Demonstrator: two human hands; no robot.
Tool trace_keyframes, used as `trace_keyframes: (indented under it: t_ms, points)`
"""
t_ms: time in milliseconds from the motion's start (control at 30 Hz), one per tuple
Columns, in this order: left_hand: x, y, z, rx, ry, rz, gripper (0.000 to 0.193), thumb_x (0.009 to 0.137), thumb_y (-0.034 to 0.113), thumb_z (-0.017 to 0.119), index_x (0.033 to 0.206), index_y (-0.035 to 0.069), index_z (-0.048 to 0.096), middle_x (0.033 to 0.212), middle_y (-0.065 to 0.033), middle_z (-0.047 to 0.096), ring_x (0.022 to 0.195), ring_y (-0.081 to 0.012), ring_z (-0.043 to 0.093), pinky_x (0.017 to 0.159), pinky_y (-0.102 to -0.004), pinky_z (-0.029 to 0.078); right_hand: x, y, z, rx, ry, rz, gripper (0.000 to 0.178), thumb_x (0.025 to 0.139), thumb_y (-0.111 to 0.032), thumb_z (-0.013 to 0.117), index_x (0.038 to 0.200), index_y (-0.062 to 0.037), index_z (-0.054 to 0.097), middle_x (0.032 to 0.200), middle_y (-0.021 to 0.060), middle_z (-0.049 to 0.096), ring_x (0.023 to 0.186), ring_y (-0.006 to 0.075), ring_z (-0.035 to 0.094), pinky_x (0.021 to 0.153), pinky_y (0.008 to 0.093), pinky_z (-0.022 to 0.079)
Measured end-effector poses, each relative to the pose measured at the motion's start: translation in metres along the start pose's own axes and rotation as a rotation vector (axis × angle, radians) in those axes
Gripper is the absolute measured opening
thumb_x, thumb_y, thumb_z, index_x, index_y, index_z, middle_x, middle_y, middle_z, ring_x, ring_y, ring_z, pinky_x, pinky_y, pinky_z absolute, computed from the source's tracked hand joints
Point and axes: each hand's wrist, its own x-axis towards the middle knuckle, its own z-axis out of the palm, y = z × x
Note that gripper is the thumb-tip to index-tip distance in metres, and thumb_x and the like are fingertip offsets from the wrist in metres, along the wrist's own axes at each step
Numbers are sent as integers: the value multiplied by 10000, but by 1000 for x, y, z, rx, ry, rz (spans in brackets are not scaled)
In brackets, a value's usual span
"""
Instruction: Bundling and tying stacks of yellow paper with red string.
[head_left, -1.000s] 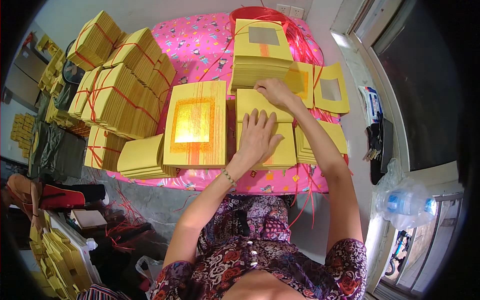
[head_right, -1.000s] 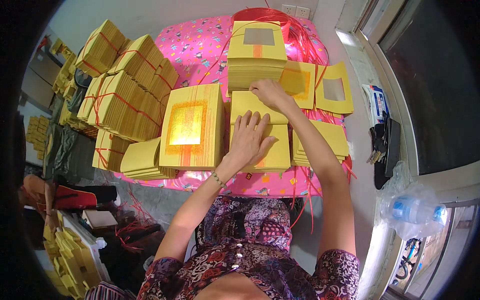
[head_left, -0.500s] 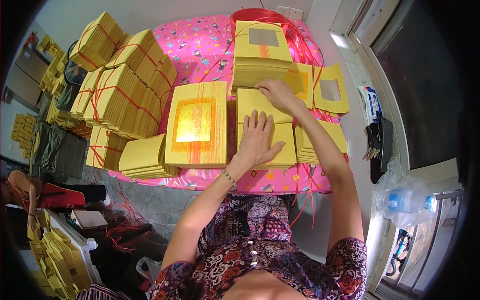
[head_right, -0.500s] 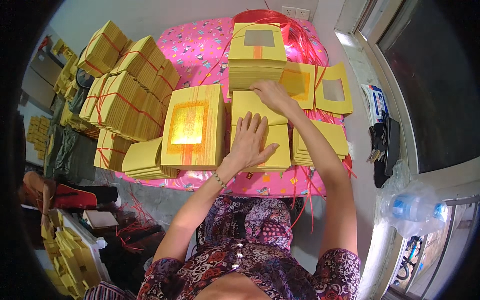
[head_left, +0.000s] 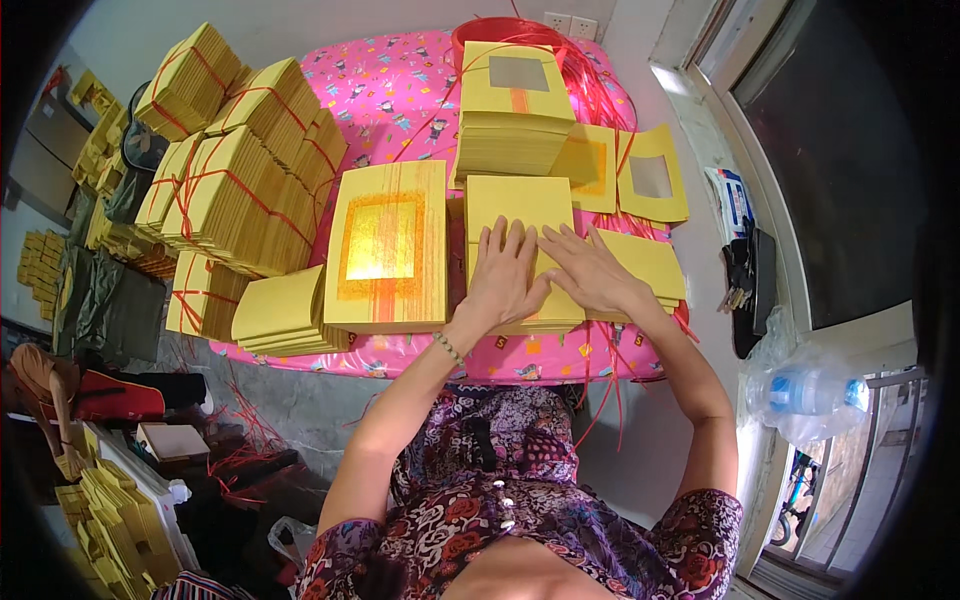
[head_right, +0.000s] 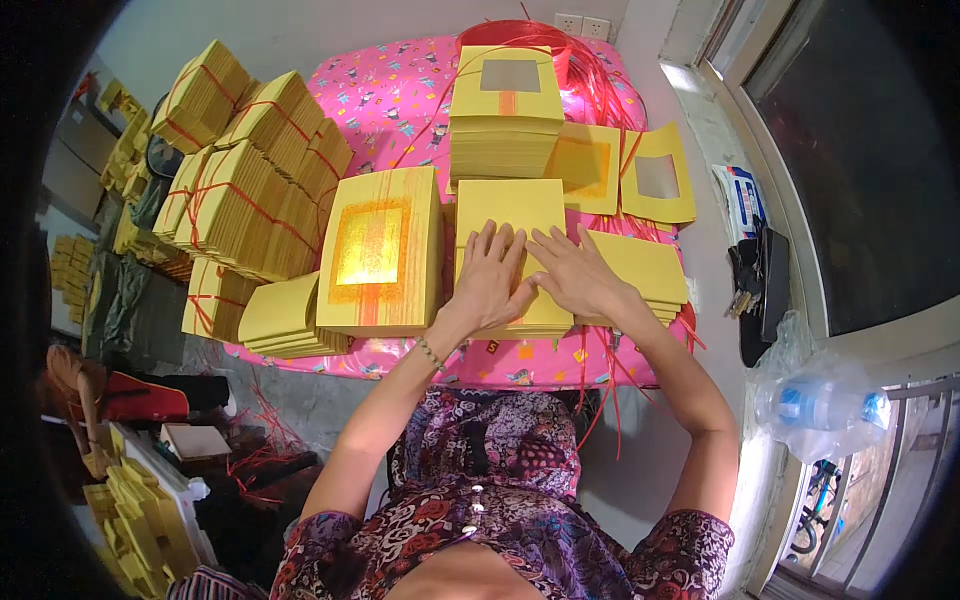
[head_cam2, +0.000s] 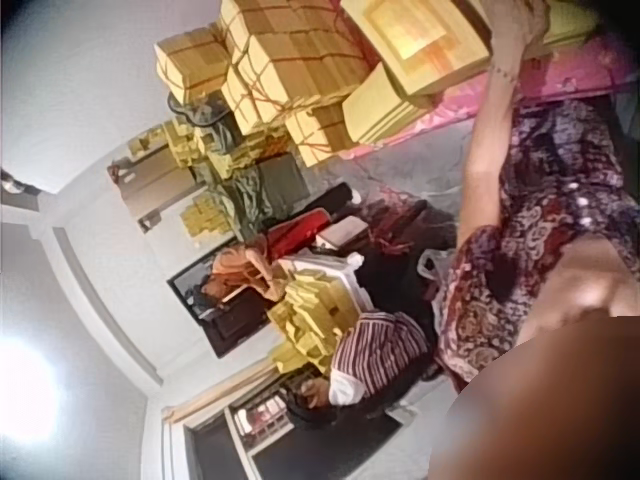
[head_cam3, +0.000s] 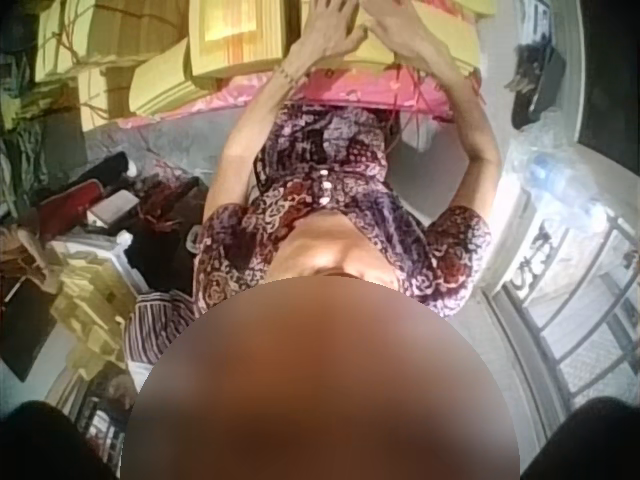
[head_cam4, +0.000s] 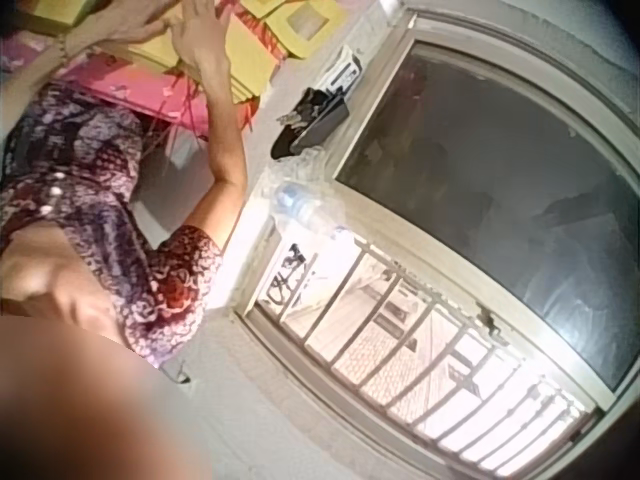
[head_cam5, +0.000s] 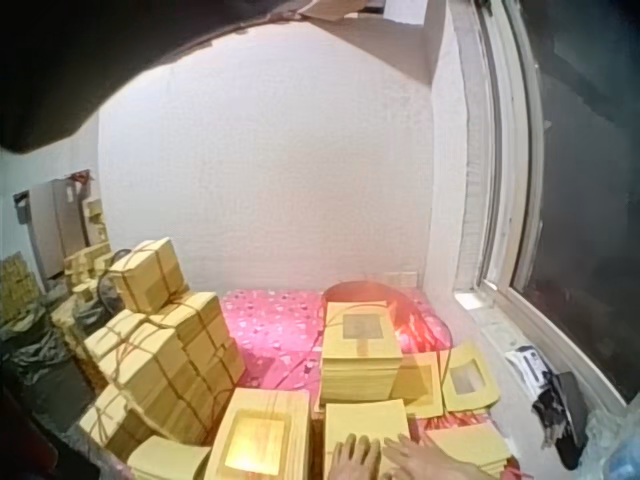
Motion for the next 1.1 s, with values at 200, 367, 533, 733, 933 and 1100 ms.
trace_keyframes:
  t_ms: [200, 367, 533, 733, 933, 1100]
  points:
    - [-1, -1, -3, 3, -28, -9, 676, 853, 368, 519, 1360, -65, 407, 1372, -301, 394, 1324, -488, 285, 1115, -556, 209, -1, -1, 1, -26, -84, 13, 608, 996, -414, 335, 1476, -49, 250, 1545, 166, 220, 1435, 341, 180, 1161, 547, 84]
    - [-7, -3, -1, 2, 0, -21, 685, 851, 374, 521, 1372, -54, 401, 1407, -300, 368, 1358, -459, 268, 1132, -513, 210, -2, 1, 12, -39, -89, 20, 648, 991, -454, 326, 1491, -56, 214, 1566, 151, 156, 1450, 323, 131, 1162, 553, 68]
    - [-21, 1, 2, 104, 74, -196, 824, 850, 460, 520, 1396, -120, 313, 1468, -340, 249, 1387, -486, 188, 1144, -512, 183, 0, 3, 14, -58, -116, 35, 669, 986, -476, 317, 1493, -55, 206, 1572, 148, 133, 1454, 319, 114, 1163, 552, 62]
    - [-28, 2, 5, 64, -9, -284, 857, 871, 481, 529, 1422, -113, 251, 1484, -370, 147, 1367, -545, 159, 1139, -523, 188, -2, 4, 16, -43, -99, 52, 674, 985, -480, 315, 1491, -47, 208, 1572, 154, 128, 1453, 338, 101, 1165, 546, 68]
    - [-32, -5, 7, -1, 77, -258, 869, 865, 486, 542, 1420, -117, 250, 1471, -408, 100, 1370, -541, 156, 1131, -519, 202, 1, 2, 15, 5, -106, 49, 675, 986, -480, 307, 1489, -41, 211, 1571, 163, 123, 1454, 342, 87, 1166, 541, 67]
    - [-32, -2, 9, -30, 113, -244, 892, 857, 481, 564, 1418, -129, 234, 1466, -419, 88, 1373, -537, 152, 1129, -521, 201, -1, 8, 20, -14, -92, 29, 689, 981, -492, 313, 1488, -36, 213, 1571, 167, 124, 1456, 344, 71, 1168, 534, 65]
